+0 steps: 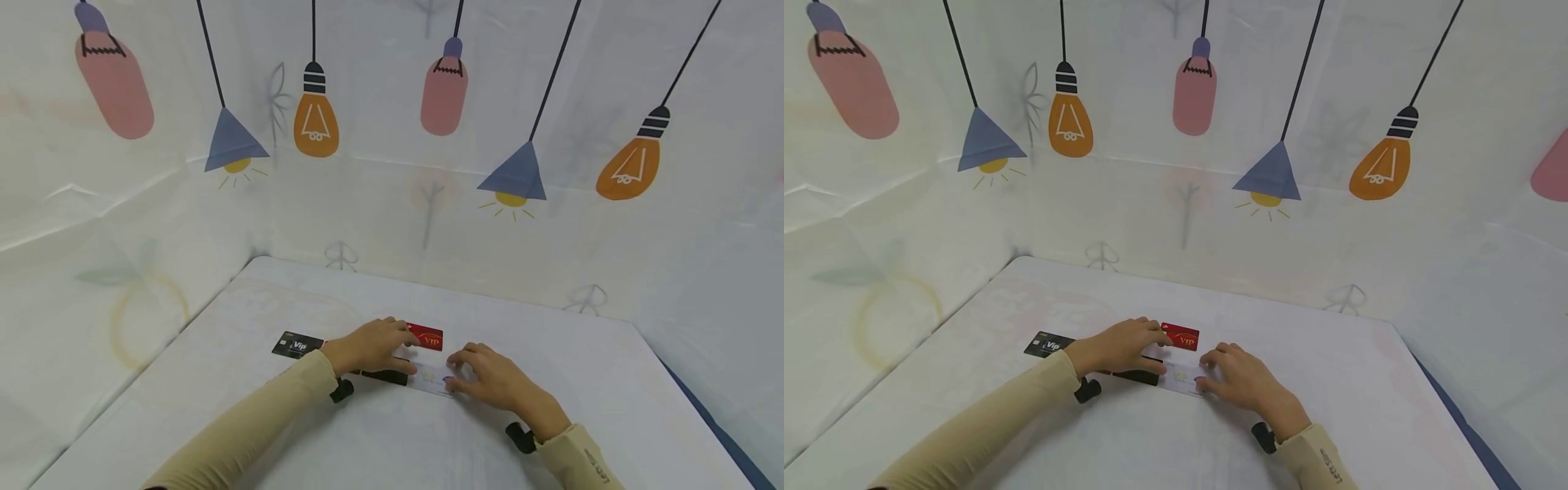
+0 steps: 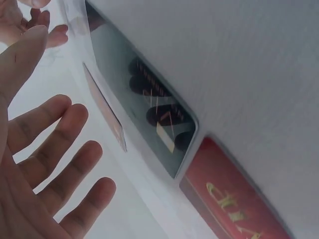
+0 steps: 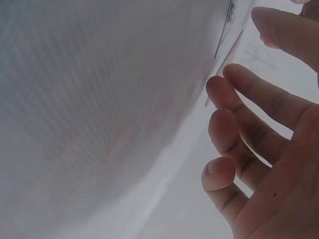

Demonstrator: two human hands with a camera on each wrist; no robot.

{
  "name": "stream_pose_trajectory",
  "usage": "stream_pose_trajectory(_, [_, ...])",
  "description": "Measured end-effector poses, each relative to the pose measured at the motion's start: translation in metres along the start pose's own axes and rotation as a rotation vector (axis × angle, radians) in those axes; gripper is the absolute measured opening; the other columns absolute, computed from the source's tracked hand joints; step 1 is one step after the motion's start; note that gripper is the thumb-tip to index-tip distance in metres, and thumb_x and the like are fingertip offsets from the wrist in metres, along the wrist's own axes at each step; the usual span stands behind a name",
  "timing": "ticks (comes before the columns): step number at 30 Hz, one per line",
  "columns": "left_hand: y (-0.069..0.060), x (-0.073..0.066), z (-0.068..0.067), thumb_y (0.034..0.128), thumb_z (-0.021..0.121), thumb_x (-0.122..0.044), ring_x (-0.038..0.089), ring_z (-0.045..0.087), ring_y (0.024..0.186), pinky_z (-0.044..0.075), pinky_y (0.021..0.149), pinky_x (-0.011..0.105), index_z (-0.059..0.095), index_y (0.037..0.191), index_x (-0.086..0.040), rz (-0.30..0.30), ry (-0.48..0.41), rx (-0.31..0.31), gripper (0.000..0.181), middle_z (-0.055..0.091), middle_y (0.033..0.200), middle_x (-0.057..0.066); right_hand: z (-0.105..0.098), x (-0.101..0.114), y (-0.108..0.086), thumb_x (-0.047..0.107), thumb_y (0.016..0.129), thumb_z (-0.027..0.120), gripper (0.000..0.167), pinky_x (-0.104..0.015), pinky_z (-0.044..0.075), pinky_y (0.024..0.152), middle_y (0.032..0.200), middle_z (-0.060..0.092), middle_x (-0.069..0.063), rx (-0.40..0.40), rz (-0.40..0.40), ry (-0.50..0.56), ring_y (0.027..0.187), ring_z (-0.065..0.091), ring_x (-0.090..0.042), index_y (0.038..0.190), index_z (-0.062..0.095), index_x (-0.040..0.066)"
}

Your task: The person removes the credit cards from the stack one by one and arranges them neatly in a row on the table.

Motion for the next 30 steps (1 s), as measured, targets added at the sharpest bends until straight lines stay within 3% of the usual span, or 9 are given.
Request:
stream_pose_trajectory(12, [0.007,0.024,-0.003,0.0868,0.078,-0.05,0.017,0.056,0.112,0.049,0.098,0.037,0.067,0.134,-0.024,-0.07,-0.077,-0.025,0.055,0.062,0.129,-0.002,0.002,-0.008,0.005,0.034,0.09,0.077,0.037,-0.045,0.054,0.09,0.108,0.065,0.004,-0.033,0.086,0.027,0.102,0.059,-0.019,0.123,0.07,0.016])
stream_pose_trajectory(18, [0.015,0.038,-0.007,0.0854,0.082,-0.043,0.019,0.056,0.114,0.048,0.1,0.04,0.065,0.135,-0.02,-0.113,-0.12,-0.045,0.057,0.063,0.129,0.0,0.001,-0.011,0.015,0.035,0.09,0.077,0.046,-0.047,0.054,0.091,0.12,0.065,-0.002,-0.037,0.143,0.053,0.107,0.06,-0.021,0.13,0.066,0.015])
stream_pose_trajectory(30, [0.035,0.062,0.003,0.0846,0.082,-0.044,0.016,0.055,0.112,0.045,0.103,0.037,0.064,0.137,-0.019,-0.176,-0.17,0.009,0.06,0.062,0.126,-0.003,0.003,-0.014,0.04,0.034,0.09,0.078,0.054,-0.047,0.055,0.091,0.129,0.061,-0.008,-0.02,0.185,0.062,0.107,0.062,-0.024,0.136,0.062,0.012])
Point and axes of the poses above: each hand's wrist, its own y-axis towards the middle knuckle, its own z-axis out of the palm, x = y × z, the point moved 5 cm from there along y, towards the middle knuckle
